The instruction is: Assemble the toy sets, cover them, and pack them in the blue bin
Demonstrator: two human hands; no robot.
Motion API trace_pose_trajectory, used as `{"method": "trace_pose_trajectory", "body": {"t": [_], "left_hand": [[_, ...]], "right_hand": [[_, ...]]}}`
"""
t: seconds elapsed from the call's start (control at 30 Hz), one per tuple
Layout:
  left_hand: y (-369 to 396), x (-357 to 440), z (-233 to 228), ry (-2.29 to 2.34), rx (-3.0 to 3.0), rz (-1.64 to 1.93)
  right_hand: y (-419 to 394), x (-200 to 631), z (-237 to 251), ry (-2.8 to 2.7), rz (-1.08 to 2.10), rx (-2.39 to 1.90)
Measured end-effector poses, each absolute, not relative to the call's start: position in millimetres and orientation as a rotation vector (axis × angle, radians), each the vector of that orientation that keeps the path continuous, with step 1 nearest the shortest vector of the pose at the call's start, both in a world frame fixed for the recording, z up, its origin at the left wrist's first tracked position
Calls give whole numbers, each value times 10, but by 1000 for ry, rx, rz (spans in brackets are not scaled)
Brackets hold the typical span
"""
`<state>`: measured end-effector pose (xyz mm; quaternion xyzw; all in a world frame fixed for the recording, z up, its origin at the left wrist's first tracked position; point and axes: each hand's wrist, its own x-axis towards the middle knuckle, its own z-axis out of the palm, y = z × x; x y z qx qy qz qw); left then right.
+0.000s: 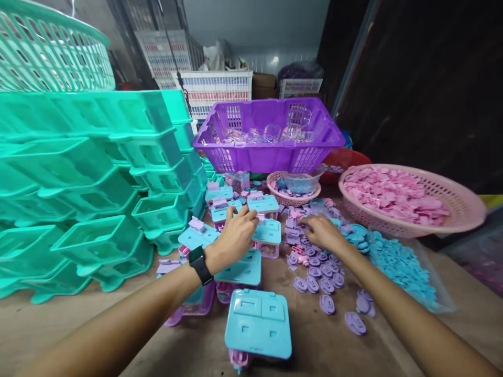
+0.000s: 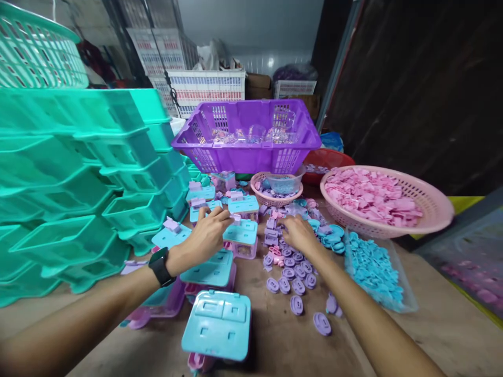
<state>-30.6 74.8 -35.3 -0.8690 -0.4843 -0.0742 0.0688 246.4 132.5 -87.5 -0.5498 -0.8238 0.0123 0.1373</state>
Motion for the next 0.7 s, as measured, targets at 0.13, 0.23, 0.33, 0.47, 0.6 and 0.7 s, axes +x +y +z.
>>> {"method": "trace_pose_trajectory", "body": {"t": [0.13, 0.23, 0.33, 0.47, 0.6, 0.7], "left_hand": [[737, -308, -406, -1405, -2610, -230], [734, -283, -394, -1392, -2597, -196], [744, -262, -359, -1414, -2595, -177], [715, -252, -309, -1472, -2592, -155], [619, -156, -274, -1435, -2535, -264], [590, 14, -264, -1306, -2648, -394]], "right_hand": [[1235, 2424, -1027, -2448, 21, -1574], [1254, 2308, -1029, -2468, 22, -1568], [1284, 2252, -997, -2472, 66, -1556], [1287, 2297, -988, -2404, 181, -1528], [1303, 2409, -992, -2196, 348, -1508], [1301, 2487, -935, -1957, 488, -1491]]}}
